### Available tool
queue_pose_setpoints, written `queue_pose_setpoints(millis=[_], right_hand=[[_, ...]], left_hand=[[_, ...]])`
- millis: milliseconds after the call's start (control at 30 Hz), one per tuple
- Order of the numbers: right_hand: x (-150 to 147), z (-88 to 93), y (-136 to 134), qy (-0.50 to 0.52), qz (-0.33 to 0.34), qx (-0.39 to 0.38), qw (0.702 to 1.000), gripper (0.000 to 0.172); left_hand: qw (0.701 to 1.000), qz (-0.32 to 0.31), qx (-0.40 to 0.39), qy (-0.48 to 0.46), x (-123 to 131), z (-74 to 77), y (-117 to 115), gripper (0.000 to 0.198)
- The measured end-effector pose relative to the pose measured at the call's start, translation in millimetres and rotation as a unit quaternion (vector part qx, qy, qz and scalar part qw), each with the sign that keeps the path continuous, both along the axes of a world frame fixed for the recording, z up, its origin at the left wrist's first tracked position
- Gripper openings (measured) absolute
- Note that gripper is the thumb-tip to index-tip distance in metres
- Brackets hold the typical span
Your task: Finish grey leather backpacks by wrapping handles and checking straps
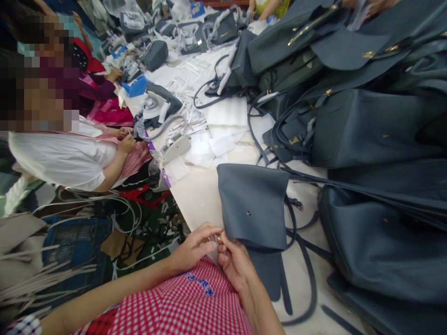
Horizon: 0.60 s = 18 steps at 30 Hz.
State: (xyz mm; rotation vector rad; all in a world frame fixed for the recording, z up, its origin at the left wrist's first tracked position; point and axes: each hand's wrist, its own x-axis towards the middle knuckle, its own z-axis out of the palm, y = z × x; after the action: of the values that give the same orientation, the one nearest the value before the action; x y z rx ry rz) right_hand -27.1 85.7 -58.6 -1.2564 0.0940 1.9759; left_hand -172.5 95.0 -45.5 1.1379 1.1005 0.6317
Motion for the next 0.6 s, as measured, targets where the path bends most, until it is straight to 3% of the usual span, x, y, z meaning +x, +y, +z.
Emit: queue_pose_setpoints(millis=[100, 233, 367, 467, 533, 600], right_hand=[[2, 11.1, 3, 0.055, -0.027, 0.002, 0.998, 0.037], [1, 33.1, 12, 0.138, -0.087, -0.016, 0.986, 0.032], [-4, 49.2, 25, 0.12, -0.12, 0.009, 0.985, 0.024], [0, 53.6, 27, 0.042, -0.11, 0.05, 0.992, 0.023], [9, 57.2, 24, -0.055, -0.039, 0.092, 0.993, 0.031], [21, 64.4, 20, -0.191, 0.06, 0.16, 0.967, 0.039]], left_hand=[[0.979, -0.035, 0.193, 0.06, 8, 14.7, 3, 0.042], [0.96, 0.003, 0.273, 0.068, 25, 28.9, 13, 0.04], [0.957, 0.05, 0.281, 0.039, 41, 35.0, 27, 0.035], [0.972, 0.068, 0.224, 0.02, 45, 30.5, 38, 0.033], [0.982, 0.063, 0.177, 0.004, 44, 26.6, 43, 0.033], [0.987, 0.042, 0.151, -0.016, 42, 25.1, 46, 0.036]])
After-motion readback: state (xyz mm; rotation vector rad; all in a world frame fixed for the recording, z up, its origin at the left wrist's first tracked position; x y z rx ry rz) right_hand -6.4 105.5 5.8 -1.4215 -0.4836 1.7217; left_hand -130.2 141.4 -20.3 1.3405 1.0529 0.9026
